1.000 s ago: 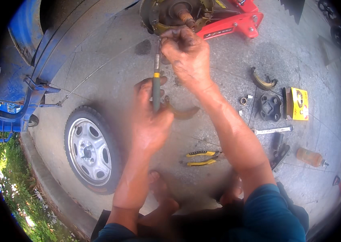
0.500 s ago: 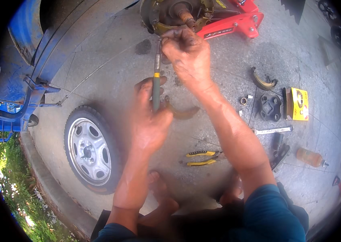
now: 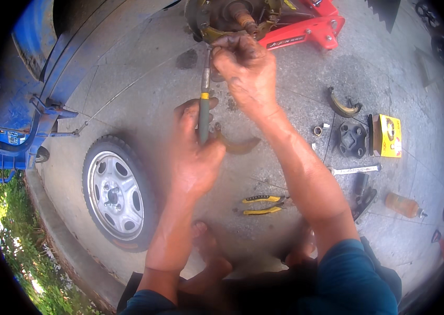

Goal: The person manipulates small brake hardware components using pliers and their hands, then works on the drum brake assembly on the raised vehicle.

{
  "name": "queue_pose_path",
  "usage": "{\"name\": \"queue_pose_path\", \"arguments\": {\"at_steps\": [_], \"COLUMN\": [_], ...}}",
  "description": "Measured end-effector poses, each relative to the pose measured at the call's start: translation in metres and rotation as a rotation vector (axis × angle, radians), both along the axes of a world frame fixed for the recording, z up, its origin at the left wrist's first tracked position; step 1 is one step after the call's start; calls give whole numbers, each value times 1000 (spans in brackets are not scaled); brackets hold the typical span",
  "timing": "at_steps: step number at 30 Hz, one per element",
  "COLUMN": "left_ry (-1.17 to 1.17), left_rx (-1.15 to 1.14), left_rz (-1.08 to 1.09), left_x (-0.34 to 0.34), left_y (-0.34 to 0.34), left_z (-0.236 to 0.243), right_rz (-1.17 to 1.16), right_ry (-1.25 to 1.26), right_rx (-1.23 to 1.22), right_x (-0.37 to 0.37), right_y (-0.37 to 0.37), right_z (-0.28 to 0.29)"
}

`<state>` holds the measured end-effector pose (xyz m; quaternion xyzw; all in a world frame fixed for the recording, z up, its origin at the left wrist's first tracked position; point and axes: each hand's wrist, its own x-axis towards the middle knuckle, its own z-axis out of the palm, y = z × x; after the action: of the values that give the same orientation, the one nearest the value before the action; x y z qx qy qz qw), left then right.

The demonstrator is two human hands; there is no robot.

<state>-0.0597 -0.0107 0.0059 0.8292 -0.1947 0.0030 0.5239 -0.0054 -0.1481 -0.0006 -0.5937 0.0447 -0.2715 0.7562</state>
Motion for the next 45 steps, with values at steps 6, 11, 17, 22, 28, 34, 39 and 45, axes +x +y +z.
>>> {"name": "queue_pose_path", "arguments": {"at_steps": [6,11,17,22,28,34,39,45], "left_ry": [58,153,0,-58,-180,-214,-191,-153], "left_rx": [-83,-91,4,53,99,130,112,132], "left_rz": [-28,-83,-2,0,-10,-13,-11,-5], "left_x": [0,1,-2,-2,-3,-2,-2,-4], "left_y": [3,6,5,7,7,6,7,8], "left_z": [-2,6,1,-1,-4,-2,1,5], "right_rz": [7,44,48,34,37,3,-73,-13], "right_ry": [-15,-27,28,29,102,62,31,20], "right_rx": [-57,-32,-28,-55,-26,19,-6,-107], "right_x": [0,-2,-3,-4,-5,-3,-2,-7], "right_y": [-3,-5,-1,1,1,5,8,2], "right_z": [-3,-3,0,1,3,1,1,1]}}
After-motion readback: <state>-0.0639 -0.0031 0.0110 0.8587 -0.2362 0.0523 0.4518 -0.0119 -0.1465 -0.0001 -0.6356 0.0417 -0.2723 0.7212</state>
